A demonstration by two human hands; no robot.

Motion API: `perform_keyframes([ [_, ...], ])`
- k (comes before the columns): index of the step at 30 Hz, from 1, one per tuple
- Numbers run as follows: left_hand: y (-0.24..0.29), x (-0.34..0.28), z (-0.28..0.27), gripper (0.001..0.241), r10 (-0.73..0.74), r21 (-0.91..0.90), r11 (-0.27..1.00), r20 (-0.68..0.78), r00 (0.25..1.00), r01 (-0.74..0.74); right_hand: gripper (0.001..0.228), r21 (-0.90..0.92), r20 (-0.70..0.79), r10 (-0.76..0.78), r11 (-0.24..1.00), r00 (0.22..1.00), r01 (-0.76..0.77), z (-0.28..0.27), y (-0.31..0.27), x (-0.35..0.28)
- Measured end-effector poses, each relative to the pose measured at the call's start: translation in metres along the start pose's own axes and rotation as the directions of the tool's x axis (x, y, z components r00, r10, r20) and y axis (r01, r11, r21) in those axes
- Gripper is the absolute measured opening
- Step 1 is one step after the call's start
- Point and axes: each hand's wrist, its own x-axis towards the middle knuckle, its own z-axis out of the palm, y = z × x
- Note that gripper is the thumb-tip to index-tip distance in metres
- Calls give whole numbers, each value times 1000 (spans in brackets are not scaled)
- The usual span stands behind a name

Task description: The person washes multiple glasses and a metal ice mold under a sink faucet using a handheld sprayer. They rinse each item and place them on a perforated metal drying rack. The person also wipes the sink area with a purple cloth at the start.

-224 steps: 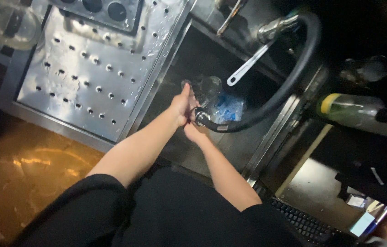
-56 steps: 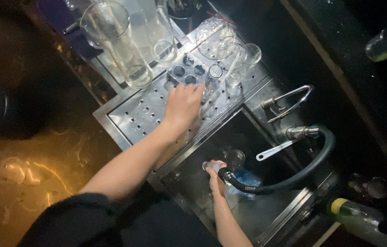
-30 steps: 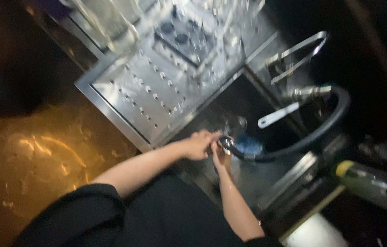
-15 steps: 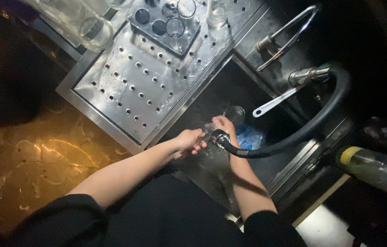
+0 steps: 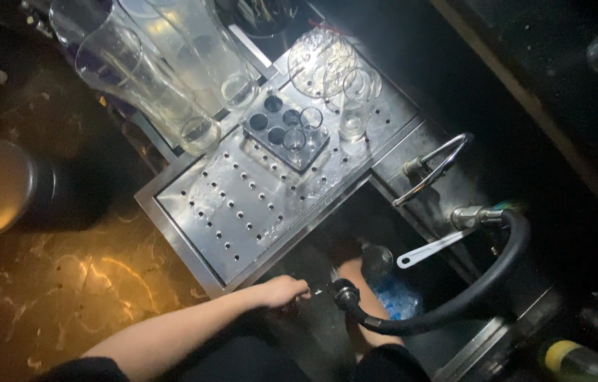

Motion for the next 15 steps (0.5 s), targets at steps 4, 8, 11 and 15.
perform_keyframes([
  [4,41,-72,-13,59,-6,-35,999,-68,998,3,47,187,6,74,980,997,-74,55,16,29],
  [8,17,-48,-8,49,42,-99,993,-143,989,-57,31,462,-74,186,877,980,-131,104,44,31],
  [11,22,-53,-8,41,109,-152,979,-173,979,-136,70,539,-146,101,843,984,-7,64,31,-17],
  [15,45,-82,1,44,324,-408,857,-48,945,-315,51,89,-477,-146,973,867,213,80,34,-65],
])
